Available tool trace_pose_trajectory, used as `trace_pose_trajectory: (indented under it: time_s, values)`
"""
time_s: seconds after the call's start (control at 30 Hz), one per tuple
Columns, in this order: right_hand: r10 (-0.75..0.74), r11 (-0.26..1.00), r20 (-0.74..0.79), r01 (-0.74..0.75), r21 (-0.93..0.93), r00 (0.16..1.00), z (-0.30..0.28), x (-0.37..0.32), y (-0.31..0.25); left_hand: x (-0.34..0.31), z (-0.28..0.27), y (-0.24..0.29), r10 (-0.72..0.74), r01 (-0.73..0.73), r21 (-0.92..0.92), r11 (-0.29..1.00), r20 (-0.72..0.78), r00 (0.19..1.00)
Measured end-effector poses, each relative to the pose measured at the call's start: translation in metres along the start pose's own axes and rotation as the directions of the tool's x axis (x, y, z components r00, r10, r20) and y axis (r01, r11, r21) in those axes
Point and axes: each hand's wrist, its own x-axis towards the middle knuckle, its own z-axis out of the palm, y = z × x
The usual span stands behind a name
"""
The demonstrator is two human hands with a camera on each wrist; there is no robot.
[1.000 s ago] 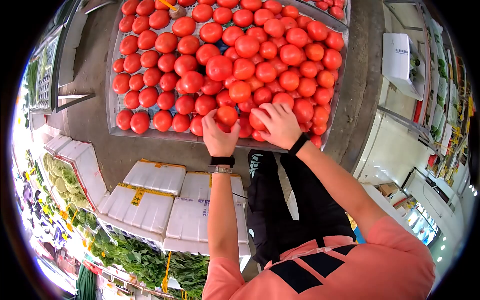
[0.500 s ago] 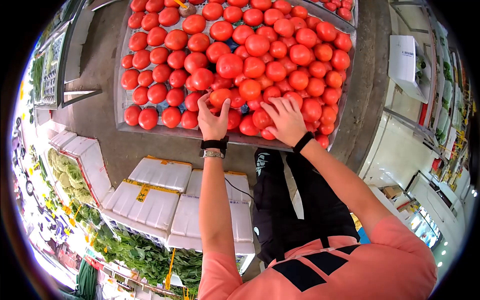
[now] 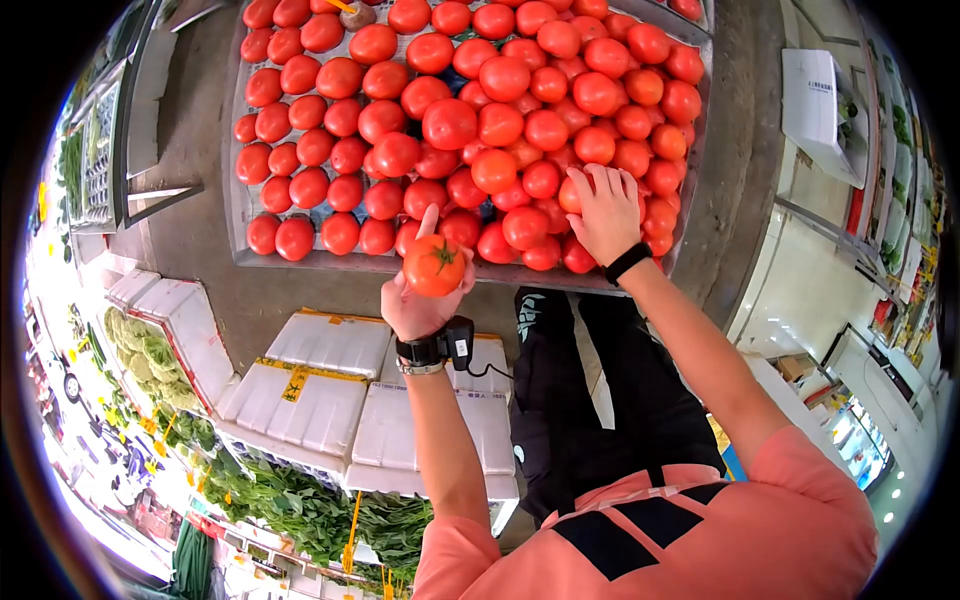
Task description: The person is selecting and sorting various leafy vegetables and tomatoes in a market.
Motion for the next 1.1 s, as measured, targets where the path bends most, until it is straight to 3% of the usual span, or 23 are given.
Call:
trace_pose_trajectory:
  time_s: [0.1, 0.13, 0.2, 0.23, 0.3, 0.37, 0.4, 0.5, 0.6, 0.63, 0.7, 0.73, 0.77, 0.83, 0.87, 0.97, 1.1]
  values:
    - [0.057, 0.998, -0.009, -0.057, -0.008, 0.998, -0.001, -0.001, 0.001, -0.013, -0.004, -0.001, 0.039, -0.026, 0.050, 0.998, -0.269, 0.962]
    - [0.073, 0.997, -0.015, -0.073, -0.007, 0.997, 0.000, -0.003, 0.001, -0.013, -0.009, -0.001, 0.083, -0.055, 0.107, 0.993, -0.275, 0.958]
    - [0.092, 0.996, -0.020, -0.092, 0.014, 0.996, 0.005, -0.004, 0.002, -0.006, -0.027, 0.000, 0.230, -0.012, 0.535, 0.845, -0.342, 0.911]
    - [0.104, 0.994, -0.021, -0.104, 0.024, 0.994, 0.008, -0.004, 0.002, -0.003, -0.036, -0.001, 0.308, 0.033, 0.709, 0.704, -0.347, 0.886]
    - [0.115, 0.993, -0.045, -0.115, 0.008, 0.992, 0.010, -0.004, 0.000, 0.007, -0.026, -0.009, 0.454, 0.173, 0.947, 0.269, -0.283, 0.845]
    - [0.122, 0.992, -0.047, -0.122, 0.009, 0.991, 0.012, -0.003, 0.000, 0.018, -0.015, -0.019, 0.523, 0.303, 0.921, -0.243, -0.139, 0.841]
    - [0.123, 0.992, -0.057, -0.122, 0.020, 0.991, 0.013, -0.003, 0.000, 0.025, -0.007, -0.024, 0.540, 0.313, 0.863, -0.397, -0.056, 0.840]
    - [0.117, 0.989, -0.096, -0.107, 0.097, 0.989, 0.015, -0.005, 0.006, 0.040, -0.010, -0.035, 0.512, 0.321, 0.733, -0.600, 0.043, 0.858]
    - [0.106, 0.943, -0.138, -0.055, 0.328, 0.985, 0.006, -0.010, 0.017, 0.049, -0.010, -0.041, 0.504, 0.349, 0.718, -0.603, 0.003, 0.864]
    - [0.157, 0.801, -0.070, -0.086, 0.593, 0.985, 0.000, -0.014, 0.021, 0.050, -0.008, -0.043, 0.502, 0.351, 0.711, -0.609, 0.003, 0.865]
    - [0.193, 0.317, 0.094, -0.153, 0.936, 0.977, -0.013, -0.024, 0.029, 0.050, -0.010, -0.046, 0.491, 0.335, 0.718, -0.611, 0.012, 0.871]
    - [0.175, -0.161, 0.181, -0.153, 0.975, 0.968, -0.002, -0.030, 0.035, 0.050, -0.010, -0.046, 0.487, 0.326, 0.721, -0.611, 0.018, 0.873]
    - [0.081, -0.367, 0.249, -0.203, 0.908, 0.965, -0.004, -0.031, 0.044, 0.048, -0.013, -0.046, 0.479, 0.306, 0.728, -0.614, 0.035, 0.877]
    - [-0.092, -0.818, 0.301, -0.244, 0.521, 0.949, -0.013, -0.050, 0.054, 0.047, -0.020, -0.045, 0.462, 0.259, 0.741, -0.619, 0.077, 0.883]
    - [-0.147, -0.824, 0.230, -0.248, 0.509, 0.962, -0.022, -0.052, 0.054, 0.046, -0.023, -0.046, 0.463, 0.254, 0.741, -0.622, 0.087, 0.882]
    - [-0.129, -0.774, 0.234, -0.245, 0.584, 0.964, -0.037, -0.058, 0.054, 0.048, -0.028, -0.043, 0.450, 0.199, 0.758, -0.621, 0.137, 0.883]
    - [-0.164, -0.595, 0.206, -0.263, 0.759, 0.965, -0.042, -0.058, 0.051, 0.044, -0.024, -0.044, 0.470, 0.364, 0.848, -0.387, -0.158, 0.869]
